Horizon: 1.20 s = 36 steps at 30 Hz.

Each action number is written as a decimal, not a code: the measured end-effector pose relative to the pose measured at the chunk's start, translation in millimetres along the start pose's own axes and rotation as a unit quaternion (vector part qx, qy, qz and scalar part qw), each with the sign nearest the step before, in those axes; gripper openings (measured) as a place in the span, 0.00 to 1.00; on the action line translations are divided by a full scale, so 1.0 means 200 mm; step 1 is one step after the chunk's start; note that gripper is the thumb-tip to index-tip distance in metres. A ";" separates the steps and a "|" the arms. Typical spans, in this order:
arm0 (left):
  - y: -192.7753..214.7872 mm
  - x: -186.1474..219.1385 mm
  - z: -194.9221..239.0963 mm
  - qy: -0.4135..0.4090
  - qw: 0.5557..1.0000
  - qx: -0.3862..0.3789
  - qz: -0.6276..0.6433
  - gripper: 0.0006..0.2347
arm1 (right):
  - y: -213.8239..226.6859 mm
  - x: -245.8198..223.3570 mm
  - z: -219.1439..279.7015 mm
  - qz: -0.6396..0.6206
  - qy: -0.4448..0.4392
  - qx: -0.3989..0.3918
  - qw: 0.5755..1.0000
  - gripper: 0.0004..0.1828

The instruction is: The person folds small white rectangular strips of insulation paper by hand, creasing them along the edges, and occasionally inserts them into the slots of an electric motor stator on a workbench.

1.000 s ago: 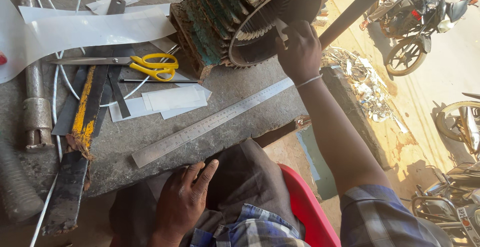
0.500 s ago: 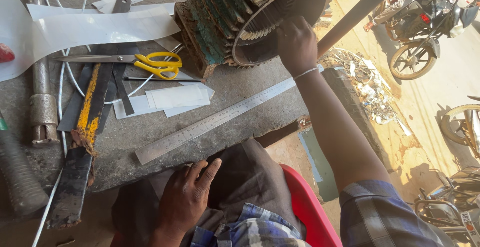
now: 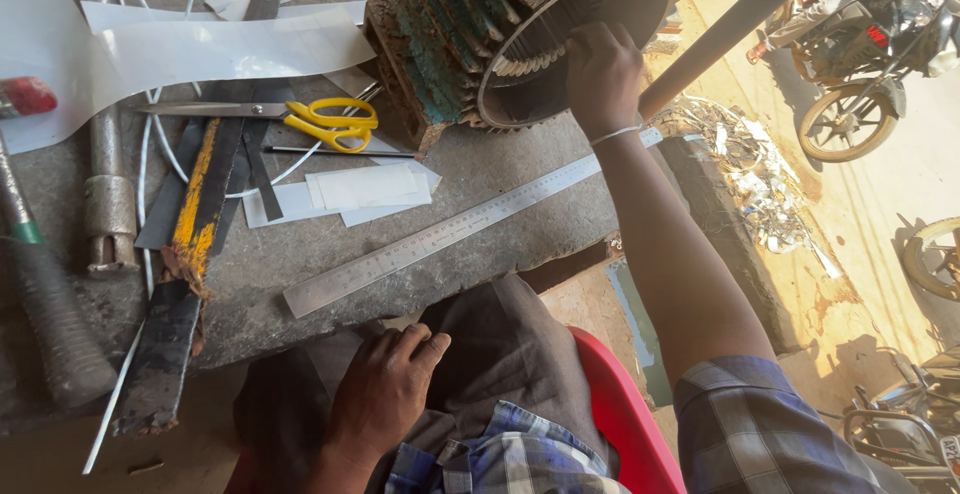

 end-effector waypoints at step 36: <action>0.00 0.02 0.00 -0.019 0.997 -0.049 -0.063 0.19 | -0.10 -1.19 0.39 0.015 0.372 -0.275 0.886 0.22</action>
Point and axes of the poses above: each hand's wrist, its own z-axis away from the middle knuckle, its own y-axis out of the back of the hand, x = y × z, the point moved 2 cm from there along -z, towards the middle knuckle, and after that the axes turned 7 degrees about -y, right-handed, at the moved point
